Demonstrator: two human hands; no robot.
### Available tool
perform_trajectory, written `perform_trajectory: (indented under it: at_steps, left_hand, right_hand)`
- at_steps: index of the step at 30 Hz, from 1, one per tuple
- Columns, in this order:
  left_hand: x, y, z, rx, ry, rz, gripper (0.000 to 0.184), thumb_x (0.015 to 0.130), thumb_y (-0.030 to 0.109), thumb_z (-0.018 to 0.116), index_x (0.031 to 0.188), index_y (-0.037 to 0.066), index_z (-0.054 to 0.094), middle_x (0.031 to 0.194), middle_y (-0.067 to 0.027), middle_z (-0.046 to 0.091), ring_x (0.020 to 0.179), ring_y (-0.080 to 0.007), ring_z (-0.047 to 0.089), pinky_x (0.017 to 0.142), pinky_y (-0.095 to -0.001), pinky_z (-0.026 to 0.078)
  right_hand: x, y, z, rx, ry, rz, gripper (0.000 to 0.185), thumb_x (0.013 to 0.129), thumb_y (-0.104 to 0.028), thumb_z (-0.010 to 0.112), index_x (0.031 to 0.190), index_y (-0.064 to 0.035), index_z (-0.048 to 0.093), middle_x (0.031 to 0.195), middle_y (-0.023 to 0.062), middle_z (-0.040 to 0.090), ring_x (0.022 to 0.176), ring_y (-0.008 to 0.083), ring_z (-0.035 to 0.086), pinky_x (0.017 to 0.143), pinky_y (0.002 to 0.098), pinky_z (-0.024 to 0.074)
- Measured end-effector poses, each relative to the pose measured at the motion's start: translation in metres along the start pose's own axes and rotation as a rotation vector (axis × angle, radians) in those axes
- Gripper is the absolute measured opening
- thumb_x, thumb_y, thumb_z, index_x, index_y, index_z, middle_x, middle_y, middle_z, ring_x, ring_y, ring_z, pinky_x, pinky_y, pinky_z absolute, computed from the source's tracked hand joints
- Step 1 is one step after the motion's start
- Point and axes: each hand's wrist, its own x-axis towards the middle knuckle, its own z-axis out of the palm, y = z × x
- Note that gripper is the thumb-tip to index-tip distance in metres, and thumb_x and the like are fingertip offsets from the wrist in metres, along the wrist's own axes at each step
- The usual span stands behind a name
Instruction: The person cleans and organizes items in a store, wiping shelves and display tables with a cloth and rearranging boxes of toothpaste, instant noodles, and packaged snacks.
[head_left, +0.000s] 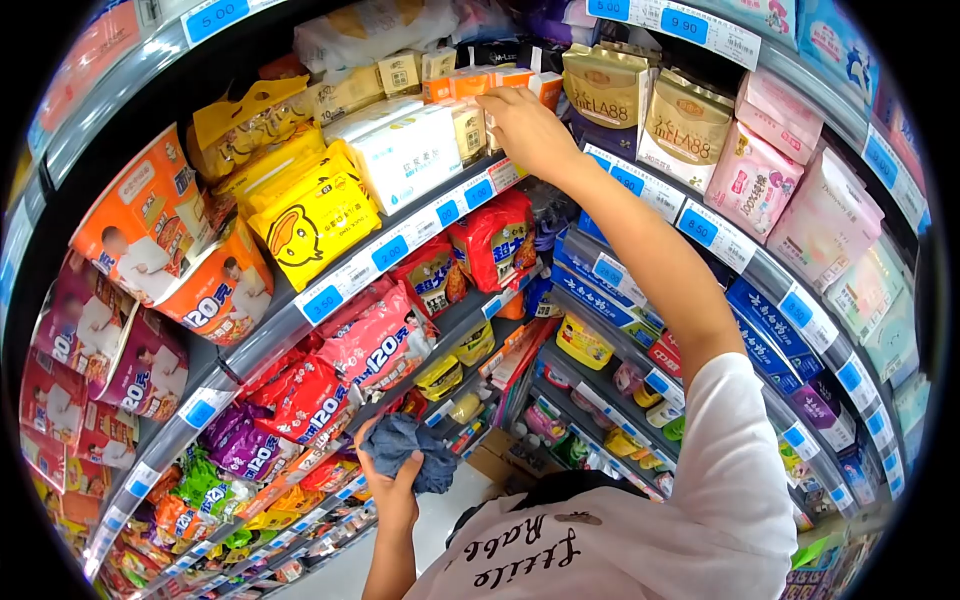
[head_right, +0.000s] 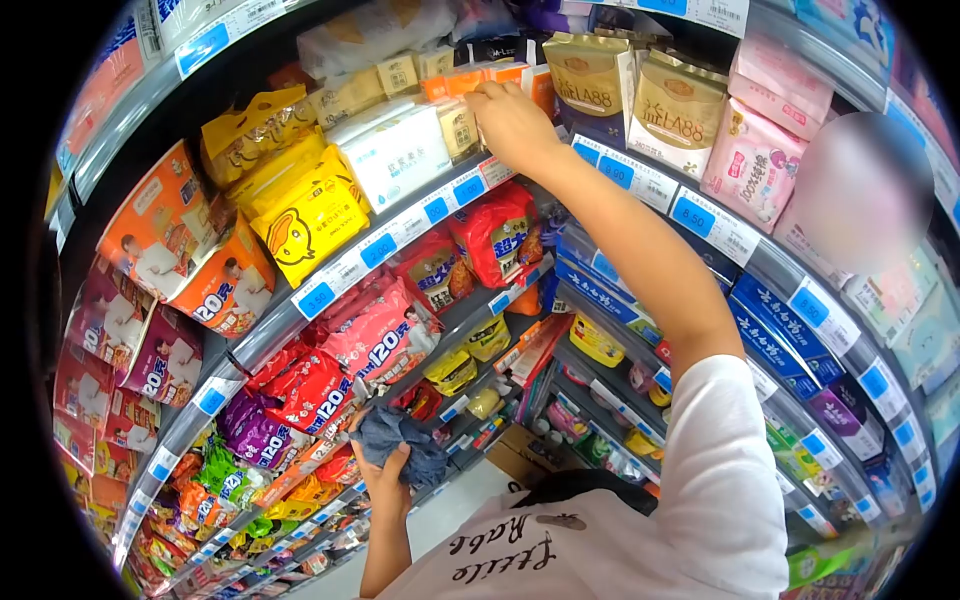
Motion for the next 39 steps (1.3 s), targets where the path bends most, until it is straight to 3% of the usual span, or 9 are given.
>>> perform_trajectory:
  at_steps: [4, 11, 15, 17, 20, 26, 32, 39]
  left_hand:
    - [-0.003, 0.003, 0.000, 0.003, 0.002, 0.011, 0.071, 0.071, -0.004, 0.069, 0.133, 0.009, 0.037, 0.115, -0.0092, 0.053, 0.106, -0.0215, 0.054, 0.095, -0.0348, 0.043]
    - [-0.007, 0.007, 0.000, 0.002, 0.016, 0.023, 0.069, 0.071, -0.003, 0.070, 0.131, 0.008, 0.038, 0.114, -0.0086, 0.053, 0.105, -0.0196, 0.052, 0.096, -0.0326, 0.039]
    - [-0.008, 0.006, -0.003, 0.027, 0.016, 0.043, 0.073, 0.071, -0.004, 0.069, 0.134, 0.009, 0.036, 0.115, -0.0095, 0.052, 0.105, -0.0212, 0.054, 0.093, -0.0333, 0.043]
    - [-0.009, 0.008, -0.001, 0.005, 0.026, 0.029, 0.070, 0.071, -0.002, 0.071, 0.132, 0.009, 0.038, 0.114, -0.0087, 0.053, 0.105, -0.0199, 0.053, 0.095, -0.0323, 0.041]
    - [-0.010, 0.008, -0.001, -0.003, 0.028, 0.025, 0.069, 0.071, -0.001, 0.072, 0.131, 0.009, 0.039, 0.113, -0.0084, 0.054, 0.105, -0.0194, 0.052, 0.096, -0.0319, 0.039]
    - [-0.013, 0.008, -0.003, -0.016, 0.033, 0.014, 0.068, 0.071, -0.002, 0.072, 0.130, 0.009, 0.040, 0.114, -0.0085, 0.054, 0.106, -0.0195, 0.052, 0.096, -0.0320, 0.039]
    - [-0.014, 0.007, -0.008, -0.005, 0.043, 0.027, 0.067, 0.071, -0.001, 0.072, 0.130, 0.009, 0.040, 0.113, -0.0080, 0.053, 0.106, -0.0193, 0.052, 0.096, -0.0319, 0.039]
    - [-0.017, 0.008, -0.009, -0.002, 0.050, 0.021, 0.068, 0.071, 0.001, 0.072, 0.130, 0.009, 0.040, 0.114, -0.0075, 0.052, 0.106, -0.0190, 0.051, 0.096, -0.0317, 0.039]
  right_hand:
    - [-0.007, -0.003, -0.001, -0.005, 0.045, -0.011, 0.049, 0.082, -0.005, 0.057, 0.130, 0.0012, 0.048, 0.133, 0.0183, 0.048, 0.124, 0.0361, 0.043, 0.104, 0.0425, 0.0369]
    - [-0.018, 0.000, 0.020, 0.159, 0.307, 0.171, 0.060, 0.083, -0.008, 0.051, 0.137, 0.0089, 0.032, 0.142, 0.0305, 0.031, 0.131, 0.0468, 0.029, 0.111, 0.0478, 0.0251]
    - [-0.021, 0.002, 0.028, 0.210, 0.272, 0.282, 0.054, 0.084, -0.012, 0.055, 0.133, 0.0038, 0.041, 0.139, 0.0290, 0.036, 0.127, 0.0457, 0.035, 0.108, 0.0473, 0.0288]
    - [-0.023, 0.002, 0.029, 0.215, 0.230, 0.317, 0.051, 0.084, -0.017, 0.058, 0.131, -0.0001, 0.046, 0.135, 0.0273, 0.041, 0.125, 0.0430, 0.040, 0.106, 0.0463, 0.0316]
    - [-0.022, 0.000, 0.035, 0.356, 0.313, 0.294, 0.046, 0.082, -0.018, 0.062, 0.124, -0.0012, 0.051, 0.133, 0.0259, 0.041, 0.121, 0.0441, 0.040, 0.104, 0.0471, 0.0332]
    - [-0.016, 0.000, 0.040, 0.259, 0.422, 0.303, 0.042, 0.082, -0.021, 0.066, 0.117, -0.0021, 0.054, 0.125, 0.0225, 0.048, 0.115, 0.0376, 0.049, 0.099, 0.0412, 0.0395]
    - [-0.016, -0.003, 0.047, 0.292, 0.591, 0.297, 0.038, 0.083, -0.019, 0.065, 0.116, -0.0021, 0.055, 0.122, 0.0208, 0.050, 0.114, 0.0363, 0.049, 0.098, 0.0412, 0.0393]
    - [-0.018, -0.005, 0.042, 0.272, 0.532, 0.250, 0.038, 0.085, -0.020, 0.063, 0.117, -0.0015, 0.055, 0.125, 0.0209, 0.049, 0.117, 0.0361, 0.047, 0.099, 0.0408, 0.0387]
